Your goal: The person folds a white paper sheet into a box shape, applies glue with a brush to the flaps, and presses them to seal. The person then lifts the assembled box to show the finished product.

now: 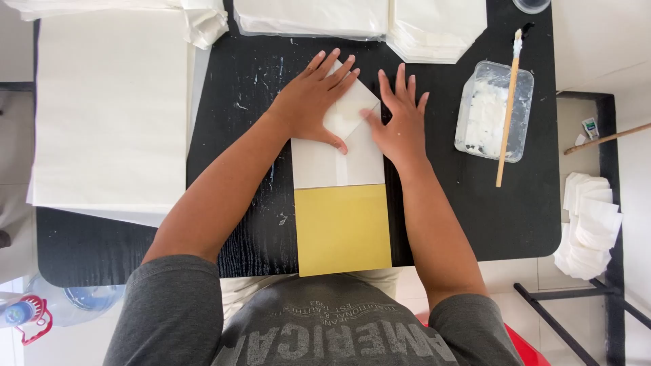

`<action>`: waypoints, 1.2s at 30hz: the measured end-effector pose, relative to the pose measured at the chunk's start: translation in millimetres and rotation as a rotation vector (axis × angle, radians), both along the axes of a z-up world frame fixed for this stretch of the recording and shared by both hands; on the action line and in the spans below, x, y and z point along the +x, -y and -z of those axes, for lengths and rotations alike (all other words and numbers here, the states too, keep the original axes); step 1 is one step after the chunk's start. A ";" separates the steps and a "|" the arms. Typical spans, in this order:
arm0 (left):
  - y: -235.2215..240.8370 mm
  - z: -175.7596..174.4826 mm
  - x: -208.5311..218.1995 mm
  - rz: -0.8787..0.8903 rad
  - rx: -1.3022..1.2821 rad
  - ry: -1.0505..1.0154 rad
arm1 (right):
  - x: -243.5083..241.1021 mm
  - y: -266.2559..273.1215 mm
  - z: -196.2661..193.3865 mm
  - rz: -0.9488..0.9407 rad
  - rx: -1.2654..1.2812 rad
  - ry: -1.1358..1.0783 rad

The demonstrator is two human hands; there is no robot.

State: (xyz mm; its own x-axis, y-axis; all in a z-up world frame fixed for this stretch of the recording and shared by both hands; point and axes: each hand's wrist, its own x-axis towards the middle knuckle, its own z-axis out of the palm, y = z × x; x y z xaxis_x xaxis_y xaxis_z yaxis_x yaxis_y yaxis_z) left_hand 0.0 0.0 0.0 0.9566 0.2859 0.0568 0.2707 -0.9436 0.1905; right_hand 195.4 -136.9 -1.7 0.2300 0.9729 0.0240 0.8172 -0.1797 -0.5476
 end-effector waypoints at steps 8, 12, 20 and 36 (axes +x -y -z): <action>1.6 0.2 1.6 -0.025 0.061 -0.036 | -27.0 0.4 -13.2 -0.190 -0.023 -0.009; 7.2 10.1 0.8 -0.127 0.204 -0.063 | -34.1 3.5 -23.3 -0.165 -0.163 0.024; 64.3 1.9 -40.9 -0.231 0.137 -0.006 | -27.3 5.7 -8.5 -0.235 -0.140 0.113; 104.3 6.9 -64.9 -0.220 0.070 -0.011 | -24.5 5.2 -6.7 -0.231 -0.132 0.072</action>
State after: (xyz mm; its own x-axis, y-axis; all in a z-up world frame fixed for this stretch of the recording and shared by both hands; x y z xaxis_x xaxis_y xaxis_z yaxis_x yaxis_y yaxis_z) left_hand -64.9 -104.3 -6.9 0.8721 0.4838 0.0735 0.4735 -0.8722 0.1227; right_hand 170.9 -142.1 5.0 0.0039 0.9951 -0.0984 0.8810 -0.0500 -0.4705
